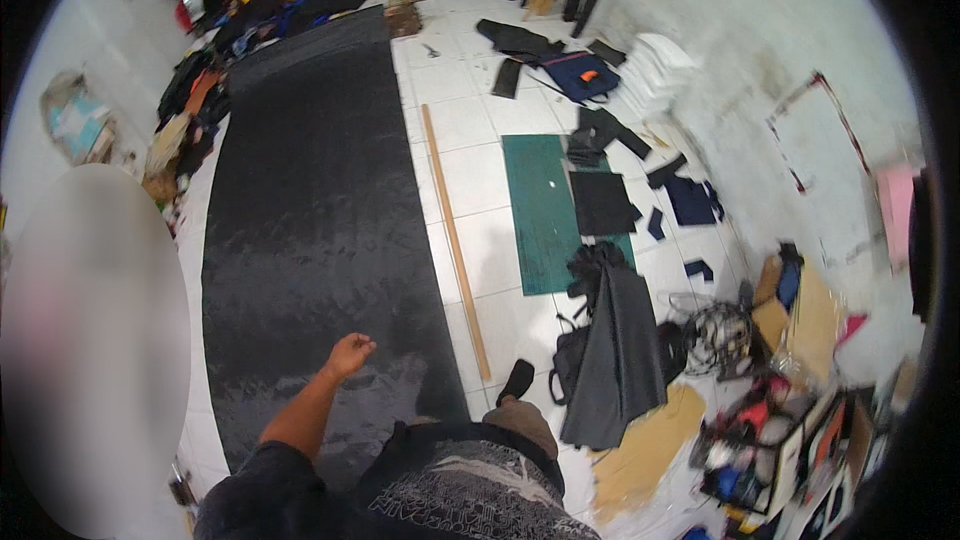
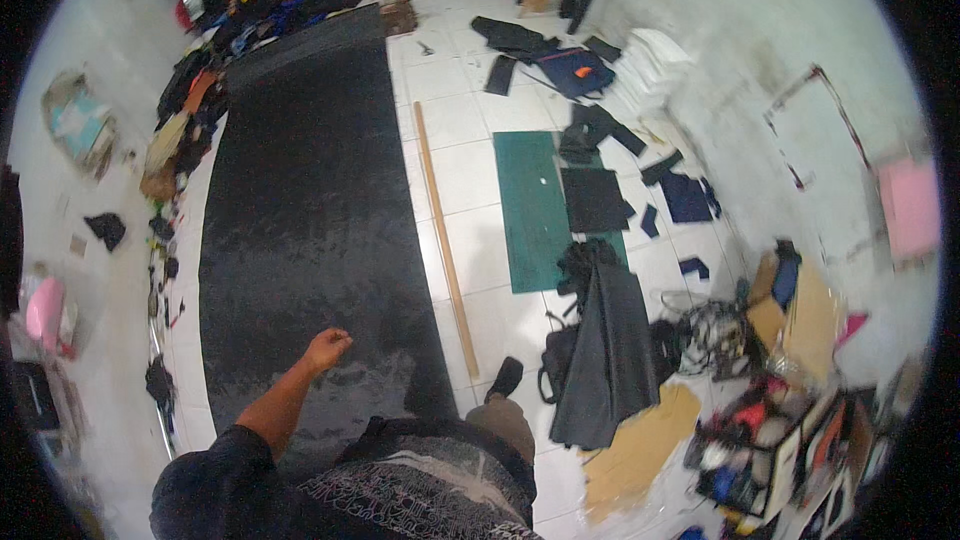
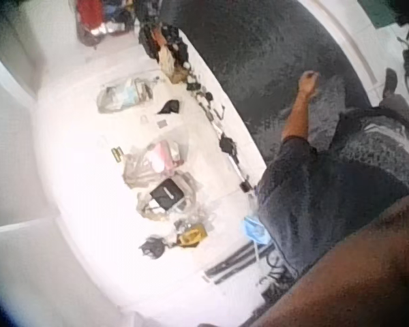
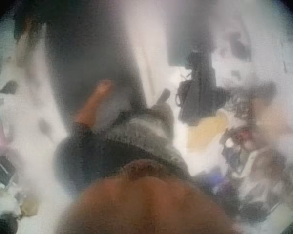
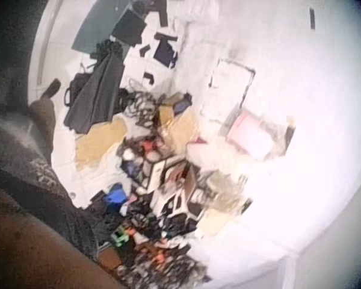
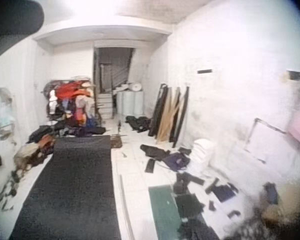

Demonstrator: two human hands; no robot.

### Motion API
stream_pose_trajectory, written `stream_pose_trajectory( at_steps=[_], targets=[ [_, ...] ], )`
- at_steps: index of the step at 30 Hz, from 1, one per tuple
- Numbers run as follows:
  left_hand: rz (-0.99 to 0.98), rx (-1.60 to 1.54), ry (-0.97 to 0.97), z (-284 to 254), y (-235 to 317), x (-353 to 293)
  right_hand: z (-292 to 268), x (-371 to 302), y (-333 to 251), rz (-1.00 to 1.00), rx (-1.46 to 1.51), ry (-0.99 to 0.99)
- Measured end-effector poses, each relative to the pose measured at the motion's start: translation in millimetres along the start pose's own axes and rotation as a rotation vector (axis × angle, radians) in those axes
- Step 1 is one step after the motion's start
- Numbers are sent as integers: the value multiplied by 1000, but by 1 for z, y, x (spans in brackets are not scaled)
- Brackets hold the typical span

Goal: The person lays out a large black fabric sheet on a tiled floor, uses a wooden stick to measure and mark a line, and then cuts the fabric along the marked line using scissors. The process is repeated multiple times to produce several rectangular pieces.

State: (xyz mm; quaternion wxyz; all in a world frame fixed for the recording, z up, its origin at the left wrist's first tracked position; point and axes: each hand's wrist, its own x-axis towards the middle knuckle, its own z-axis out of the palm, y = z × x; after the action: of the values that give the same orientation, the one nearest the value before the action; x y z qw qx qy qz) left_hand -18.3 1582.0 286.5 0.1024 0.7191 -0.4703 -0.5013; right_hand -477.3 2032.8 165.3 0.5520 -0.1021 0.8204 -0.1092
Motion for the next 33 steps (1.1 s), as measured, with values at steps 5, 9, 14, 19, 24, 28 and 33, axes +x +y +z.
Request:
stream_pose_trajectory(
  at_steps=[5,9,14,19,24,28,33],
  targets=[
    [-267,134,-1,68,-20,12,-183,155,-148,-314,-316,129],
    [-209,324,-297,149,-15,50,-399,251,-381,-790,-464,696],
    [-476,309,-314,143,-33,54,-350,189,-739,-1038,-559,427],
    [-554,83,-43,77,72,234,-314,292,-813,-1015,-709,246],
    [-87,-297,295,-47,381,419,-254,354,-762,-469,-796,-104],
    [58,-379,391,-100,519,518,-222,371,-854,-298,-668,-199],
    [-174,-265,380,-82,479,629,-255,449,-1023,-287,-652,-168]
  ],
)
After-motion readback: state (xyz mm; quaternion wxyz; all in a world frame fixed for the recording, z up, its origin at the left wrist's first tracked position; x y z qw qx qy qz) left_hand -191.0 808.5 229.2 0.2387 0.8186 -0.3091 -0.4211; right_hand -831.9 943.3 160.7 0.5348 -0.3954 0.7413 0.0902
